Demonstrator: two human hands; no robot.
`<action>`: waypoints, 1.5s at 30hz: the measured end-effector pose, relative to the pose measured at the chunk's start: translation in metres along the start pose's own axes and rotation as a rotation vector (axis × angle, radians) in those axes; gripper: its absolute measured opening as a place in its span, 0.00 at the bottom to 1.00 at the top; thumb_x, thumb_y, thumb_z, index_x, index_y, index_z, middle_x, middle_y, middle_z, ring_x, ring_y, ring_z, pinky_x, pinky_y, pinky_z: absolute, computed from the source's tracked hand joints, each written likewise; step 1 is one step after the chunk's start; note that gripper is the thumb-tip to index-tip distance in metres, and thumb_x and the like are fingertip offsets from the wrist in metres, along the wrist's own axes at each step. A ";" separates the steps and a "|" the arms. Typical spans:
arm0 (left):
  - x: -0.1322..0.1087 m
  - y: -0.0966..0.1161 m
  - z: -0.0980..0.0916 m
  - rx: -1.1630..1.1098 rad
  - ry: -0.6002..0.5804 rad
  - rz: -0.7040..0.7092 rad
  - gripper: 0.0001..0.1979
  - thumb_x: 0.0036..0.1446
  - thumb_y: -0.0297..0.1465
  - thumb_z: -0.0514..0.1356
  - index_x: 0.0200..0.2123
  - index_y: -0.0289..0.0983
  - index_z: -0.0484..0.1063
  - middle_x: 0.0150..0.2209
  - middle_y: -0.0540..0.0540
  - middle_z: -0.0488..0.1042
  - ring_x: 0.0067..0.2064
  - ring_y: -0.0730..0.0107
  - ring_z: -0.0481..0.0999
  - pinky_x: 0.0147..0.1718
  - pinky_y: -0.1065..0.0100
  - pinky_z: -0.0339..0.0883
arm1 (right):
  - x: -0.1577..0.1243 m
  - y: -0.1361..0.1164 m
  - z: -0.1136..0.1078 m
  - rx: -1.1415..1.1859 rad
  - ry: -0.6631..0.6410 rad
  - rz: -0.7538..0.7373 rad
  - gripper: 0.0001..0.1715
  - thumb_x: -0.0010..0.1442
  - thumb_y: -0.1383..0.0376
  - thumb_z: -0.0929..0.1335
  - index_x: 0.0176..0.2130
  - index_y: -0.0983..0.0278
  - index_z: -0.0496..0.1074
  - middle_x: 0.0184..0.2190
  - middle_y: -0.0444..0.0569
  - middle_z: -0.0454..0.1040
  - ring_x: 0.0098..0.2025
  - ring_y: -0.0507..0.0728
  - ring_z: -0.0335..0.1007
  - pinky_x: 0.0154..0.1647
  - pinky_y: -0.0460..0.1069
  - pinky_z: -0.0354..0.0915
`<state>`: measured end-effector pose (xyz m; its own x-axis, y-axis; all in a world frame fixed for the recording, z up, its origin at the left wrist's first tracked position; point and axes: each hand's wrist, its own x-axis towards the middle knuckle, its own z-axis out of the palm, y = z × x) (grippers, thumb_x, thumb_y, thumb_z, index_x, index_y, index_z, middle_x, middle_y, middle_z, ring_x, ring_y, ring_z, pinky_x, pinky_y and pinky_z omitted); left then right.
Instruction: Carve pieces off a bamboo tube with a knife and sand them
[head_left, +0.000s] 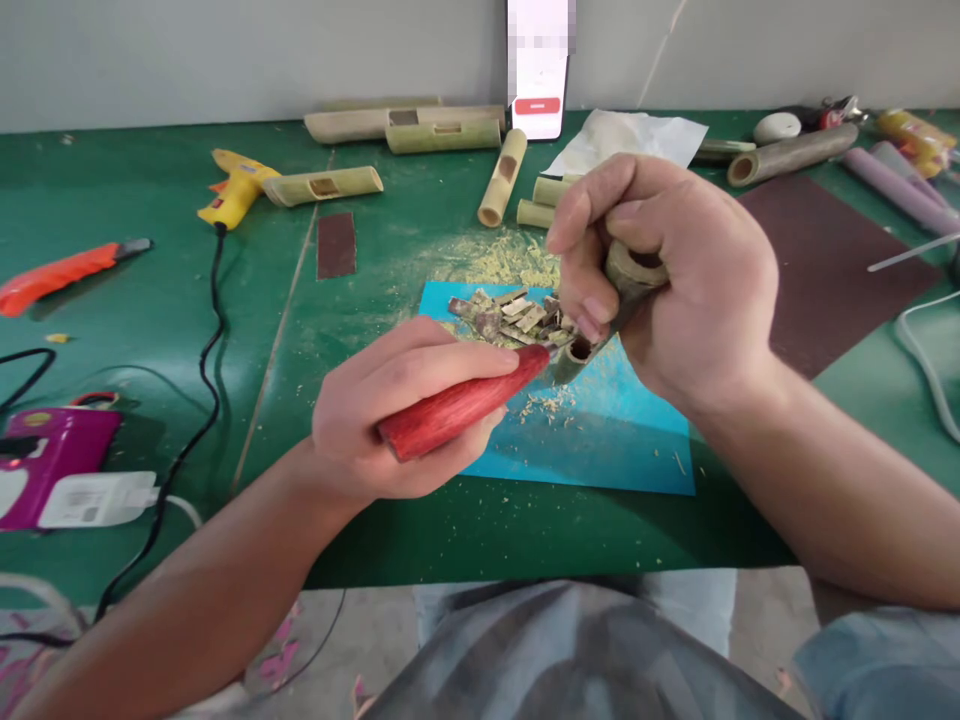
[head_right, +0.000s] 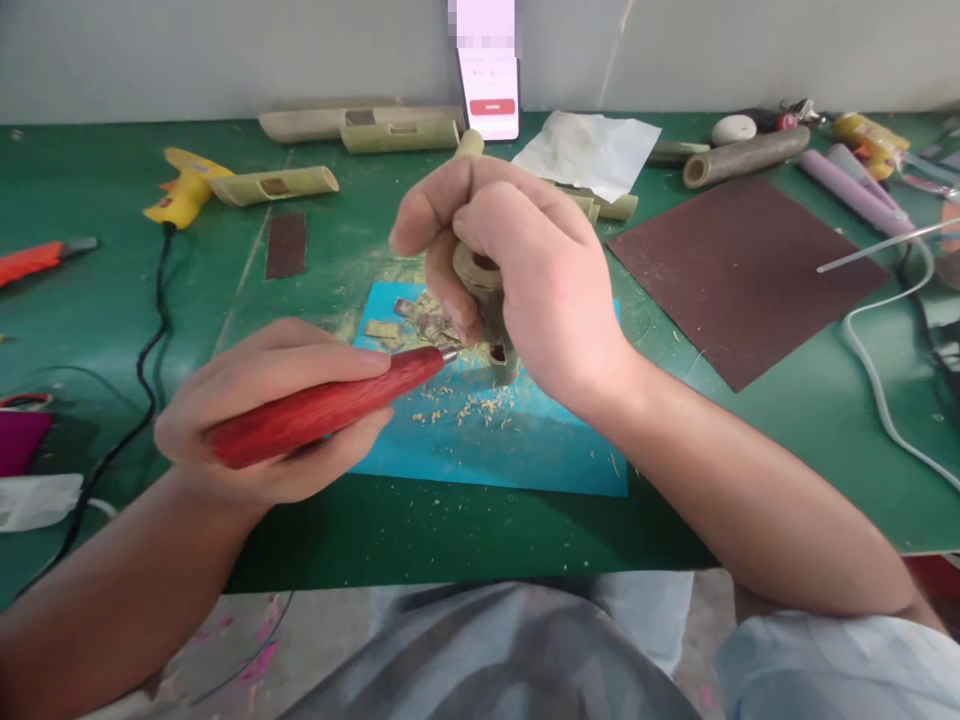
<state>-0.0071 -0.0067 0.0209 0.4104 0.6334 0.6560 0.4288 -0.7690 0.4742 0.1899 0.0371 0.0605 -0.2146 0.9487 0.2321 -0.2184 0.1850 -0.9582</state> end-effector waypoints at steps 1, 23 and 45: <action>0.001 0.000 0.000 -0.012 -0.015 0.001 0.26 0.55 0.26 0.66 0.56 0.52 0.71 0.39 0.51 0.81 0.31 0.67 0.74 0.30 0.64 0.72 | 0.000 0.000 0.000 -0.021 0.010 0.006 0.10 0.57 0.66 0.62 0.25 0.57 0.67 0.15 0.42 0.58 0.17 0.55 0.51 0.19 0.51 0.53; 0.025 0.006 -0.015 -0.019 -0.241 -0.066 0.15 0.58 0.31 0.66 0.49 0.45 0.75 0.43 0.52 0.82 0.38 0.69 0.82 0.38 0.72 0.74 | 0.004 -0.002 -0.002 0.050 -0.104 0.037 0.14 0.54 0.71 0.58 0.24 0.61 0.68 0.12 0.40 0.59 0.14 0.52 0.49 0.15 0.49 0.49; 0.027 -0.005 0.006 -0.191 0.036 -0.305 0.05 0.56 0.32 0.67 0.37 0.43 0.78 0.39 0.52 0.81 0.36 0.67 0.80 0.34 0.65 0.75 | -0.001 0.002 -0.002 0.066 -0.101 0.018 0.11 0.59 0.66 0.62 0.25 0.59 0.68 0.14 0.41 0.59 0.15 0.52 0.49 0.17 0.50 0.51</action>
<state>0.0070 0.0152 0.0327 0.2569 0.8355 0.4857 0.3680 -0.5492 0.7503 0.1915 0.0376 0.0580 -0.3134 0.9203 0.2340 -0.2753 0.1477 -0.9499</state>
